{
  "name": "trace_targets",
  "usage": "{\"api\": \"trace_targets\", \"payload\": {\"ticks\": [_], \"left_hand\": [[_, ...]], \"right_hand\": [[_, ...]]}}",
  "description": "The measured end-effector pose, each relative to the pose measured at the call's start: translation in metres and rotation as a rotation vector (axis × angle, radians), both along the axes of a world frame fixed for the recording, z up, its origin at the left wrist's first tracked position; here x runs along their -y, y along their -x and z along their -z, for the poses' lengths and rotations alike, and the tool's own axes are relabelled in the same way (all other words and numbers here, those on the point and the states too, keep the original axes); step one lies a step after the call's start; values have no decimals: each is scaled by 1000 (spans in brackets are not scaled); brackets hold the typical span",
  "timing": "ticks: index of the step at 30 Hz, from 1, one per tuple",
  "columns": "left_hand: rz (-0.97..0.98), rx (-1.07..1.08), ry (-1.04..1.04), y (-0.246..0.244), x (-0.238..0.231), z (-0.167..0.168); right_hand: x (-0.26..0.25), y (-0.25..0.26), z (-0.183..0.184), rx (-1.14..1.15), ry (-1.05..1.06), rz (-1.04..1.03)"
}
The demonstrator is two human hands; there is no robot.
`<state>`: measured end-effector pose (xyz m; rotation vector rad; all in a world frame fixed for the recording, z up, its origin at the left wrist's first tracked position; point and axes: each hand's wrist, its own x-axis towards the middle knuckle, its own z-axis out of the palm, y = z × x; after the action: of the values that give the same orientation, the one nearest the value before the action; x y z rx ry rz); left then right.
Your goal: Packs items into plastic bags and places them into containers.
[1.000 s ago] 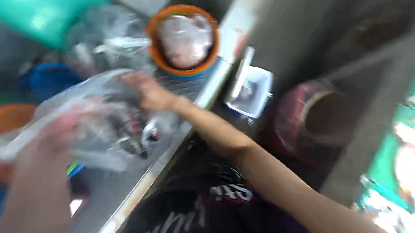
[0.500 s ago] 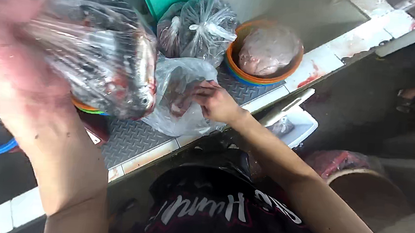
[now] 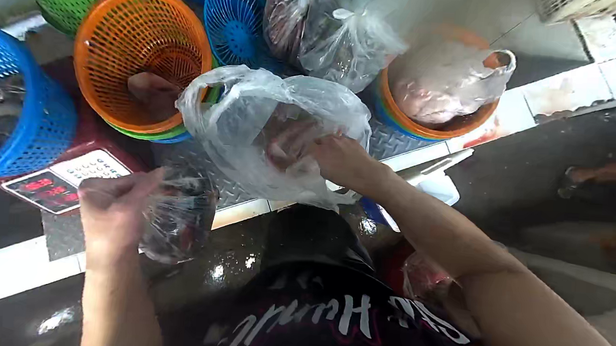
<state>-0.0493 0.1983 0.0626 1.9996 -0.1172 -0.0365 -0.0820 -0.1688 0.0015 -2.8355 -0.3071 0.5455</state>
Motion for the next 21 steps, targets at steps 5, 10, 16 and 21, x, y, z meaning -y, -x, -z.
{"api": "trace_targets", "payload": {"ticks": [5,10,16,21], "left_hand": [[-30,122,124,-5,-9,60],[-288,126,78,-27,32,129],[-211,84,-181,-56,54,162],[-215,537,-157,10,55,154]], "right_hand": [[-14,3,-36,-269,169,53],[-14,1,-11,-266,197,27],[-3,-25,13,-167,216,-188],[4,-42,4,-132,55,-170]]}}
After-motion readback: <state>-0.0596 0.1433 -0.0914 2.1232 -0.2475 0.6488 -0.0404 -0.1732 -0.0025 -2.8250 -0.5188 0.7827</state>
